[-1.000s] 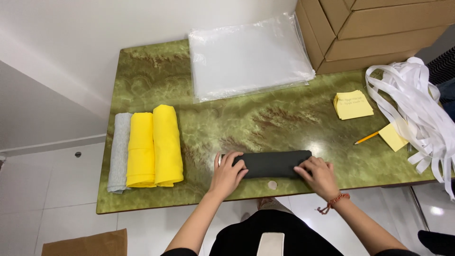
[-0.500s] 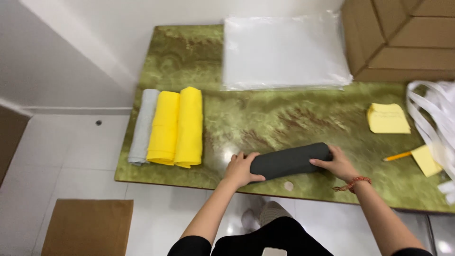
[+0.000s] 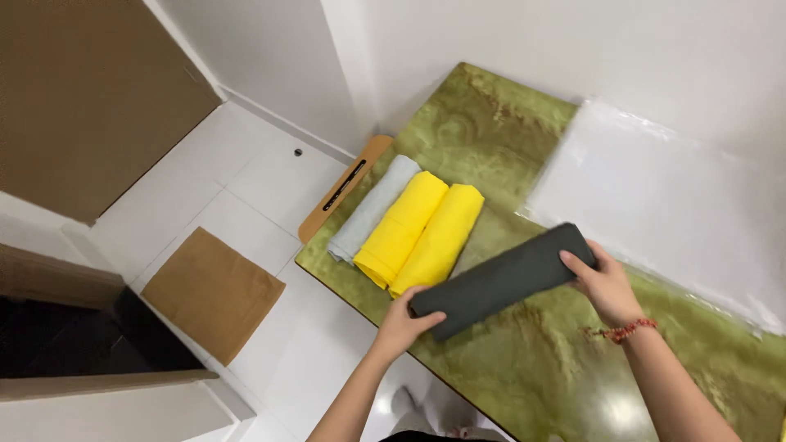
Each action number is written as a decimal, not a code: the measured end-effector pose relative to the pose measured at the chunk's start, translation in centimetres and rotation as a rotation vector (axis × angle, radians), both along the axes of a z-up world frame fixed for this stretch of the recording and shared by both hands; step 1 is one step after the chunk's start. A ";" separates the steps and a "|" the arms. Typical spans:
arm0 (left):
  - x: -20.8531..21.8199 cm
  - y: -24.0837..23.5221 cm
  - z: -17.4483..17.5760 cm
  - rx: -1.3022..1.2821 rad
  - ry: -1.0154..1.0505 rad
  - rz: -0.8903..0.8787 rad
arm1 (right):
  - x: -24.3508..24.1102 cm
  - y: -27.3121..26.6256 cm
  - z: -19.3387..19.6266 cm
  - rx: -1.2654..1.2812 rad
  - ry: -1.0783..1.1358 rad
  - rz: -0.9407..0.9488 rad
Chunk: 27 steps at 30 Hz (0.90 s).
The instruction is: The person takes a yellow t-shirt, a dark green t-shirt, and a light blue t-shirt from a clothing rack one by one. They lay each shirt flat on a table, fold it neatly, and place it in a stack.
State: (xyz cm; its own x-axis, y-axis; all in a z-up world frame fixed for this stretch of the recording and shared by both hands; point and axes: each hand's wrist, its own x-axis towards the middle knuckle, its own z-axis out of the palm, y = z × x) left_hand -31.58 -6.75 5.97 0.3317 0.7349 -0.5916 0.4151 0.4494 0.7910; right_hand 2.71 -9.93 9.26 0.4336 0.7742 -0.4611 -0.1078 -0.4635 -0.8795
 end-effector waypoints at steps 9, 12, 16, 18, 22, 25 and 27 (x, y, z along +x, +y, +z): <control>-9.9 9.8 1.3 0.115 -0.024 0.427 | -10.9 22.4 -1.2 0.067 -0.175 0.329; -12.0 13.5 -1.1 0.138 0.090 0.381 | -12.6 28.4 -6.3 0.057 -0.357 0.411; -13.9 18.2 -3.3 0.062 0.155 0.140 | -14.8 32.3 -12.0 -0.036 -0.569 0.447; -14.4 19.8 -2.4 0.034 0.265 -0.034 | -15.7 32.2 -14.2 -0.061 -0.571 0.405; -12.7 23.8 2.6 0.008 0.531 -0.513 | -16.2 32.6 -12.8 -0.104 -0.613 0.407; -12.1 25.9 -1.8 0.439 0.407 -0.534 | -15.5 31.5 -12.7 0.003 -0.712 0.306; -9.8 27.8 -0.6 0.443 0.341 -0.524 | -14.3 29.9 -12.3 0.103 -0.720 0.233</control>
